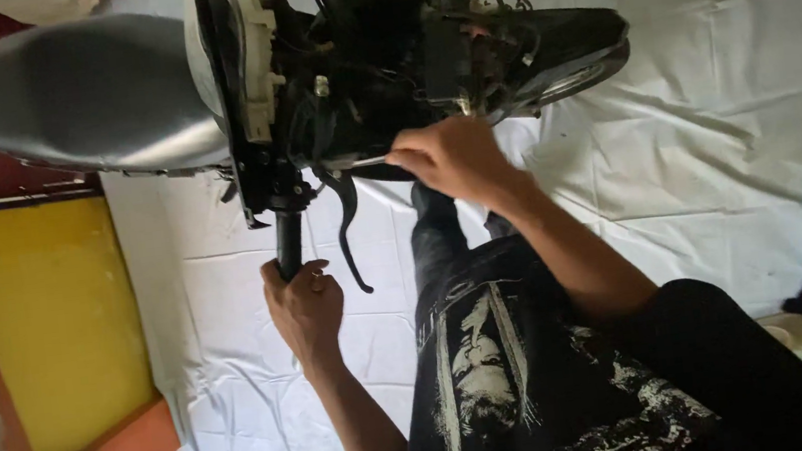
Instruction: The person uses a wrench to tighten bolts on the handlebar area of a motorcycle. They work on the left side first, then move to the right side to continue tightening components near the handlebars and front fork.
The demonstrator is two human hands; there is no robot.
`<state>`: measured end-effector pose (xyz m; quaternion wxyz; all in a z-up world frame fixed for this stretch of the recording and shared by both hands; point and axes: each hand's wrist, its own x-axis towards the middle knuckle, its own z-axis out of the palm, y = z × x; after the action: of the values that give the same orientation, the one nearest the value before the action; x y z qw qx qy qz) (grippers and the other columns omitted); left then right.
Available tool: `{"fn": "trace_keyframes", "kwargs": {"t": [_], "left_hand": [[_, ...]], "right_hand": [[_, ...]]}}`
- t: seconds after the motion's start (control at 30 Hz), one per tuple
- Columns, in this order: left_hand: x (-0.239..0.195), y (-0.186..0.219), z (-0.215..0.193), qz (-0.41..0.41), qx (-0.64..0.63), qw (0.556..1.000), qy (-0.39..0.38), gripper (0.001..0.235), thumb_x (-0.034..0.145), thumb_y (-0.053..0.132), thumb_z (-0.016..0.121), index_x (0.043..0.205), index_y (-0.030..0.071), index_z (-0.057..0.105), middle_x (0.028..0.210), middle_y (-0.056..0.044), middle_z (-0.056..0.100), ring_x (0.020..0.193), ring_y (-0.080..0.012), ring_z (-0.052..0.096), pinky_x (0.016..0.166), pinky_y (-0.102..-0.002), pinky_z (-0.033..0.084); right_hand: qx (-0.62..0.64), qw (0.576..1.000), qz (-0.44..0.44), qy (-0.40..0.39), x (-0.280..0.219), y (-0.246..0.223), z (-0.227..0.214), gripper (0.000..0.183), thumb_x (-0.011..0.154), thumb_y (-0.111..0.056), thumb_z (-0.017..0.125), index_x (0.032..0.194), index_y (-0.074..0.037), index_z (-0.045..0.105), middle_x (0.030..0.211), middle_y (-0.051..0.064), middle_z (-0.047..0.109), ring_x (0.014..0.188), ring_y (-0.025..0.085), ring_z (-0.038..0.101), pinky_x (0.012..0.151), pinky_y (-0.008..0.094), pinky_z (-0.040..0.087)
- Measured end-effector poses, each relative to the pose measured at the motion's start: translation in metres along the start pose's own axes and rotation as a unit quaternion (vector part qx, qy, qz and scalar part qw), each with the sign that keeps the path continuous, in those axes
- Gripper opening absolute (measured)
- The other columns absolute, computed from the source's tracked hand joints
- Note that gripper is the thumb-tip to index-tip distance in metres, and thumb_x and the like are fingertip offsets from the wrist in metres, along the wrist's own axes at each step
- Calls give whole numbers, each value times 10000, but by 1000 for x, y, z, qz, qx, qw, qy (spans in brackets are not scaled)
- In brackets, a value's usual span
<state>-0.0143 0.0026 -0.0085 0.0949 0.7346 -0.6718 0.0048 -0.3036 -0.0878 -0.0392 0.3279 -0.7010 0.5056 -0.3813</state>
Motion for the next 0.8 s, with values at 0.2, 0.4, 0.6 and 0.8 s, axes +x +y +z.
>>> {"fn": "trace_keyframes", "kwargs": {"t": [0.2, 0.4, 0.6, 0.8], "left_hand": [[1, 4, -5, 6, 10, 1000, -1, 242, 659, 54, 617, 747, 200, 789, 964, -73, 525, 753, -378, 627, 712, -486, 587], [7, -3, -3, 28, 1, 1000, -1, 246, 656, 69, 636, 751, 232, 794, 938, -42, 521, 746, -347, 632, 739, -456, 588], [3, -8, 3, 35, -11, 999, 6, 257, 647, 56, 628, 754, 217, 797, 989, -67, 537, 756, -355, 633, 740, -456, 580], [4, -5, -2, 26, -27, 999, 10, 273, 631, 67, 649, 767, 238, 813, 950, -66, 555, 745, -365, 641, 717, -465, 575]], "right_hand": [[-5, 998, -36, 55, 25, -1, 20, 108, 969, -293, 742, 878, -237, 732, 689, -5, 709, 664, 281, 711, 609, 373, 537], [-16, 996, -57, 66, 41, 12, 32, 162, 919, -373, 773, 841, -236, 735, 710, 38, 693, 749, 316, 714, 641, 431, 538], [39, 999, -14, 19, 41, 10, 2, 158, 969, -309, 739, 864, -191, 746, 695, 28, 714, 687, 317, 716, 605, 420, 527], [32, 999, -33, 20, 39, 5, 8, 159, 944, -323, 766, 890, -174, 753, 737, 89, 718, 762, 347, 725, 634, 440, 548]]}}
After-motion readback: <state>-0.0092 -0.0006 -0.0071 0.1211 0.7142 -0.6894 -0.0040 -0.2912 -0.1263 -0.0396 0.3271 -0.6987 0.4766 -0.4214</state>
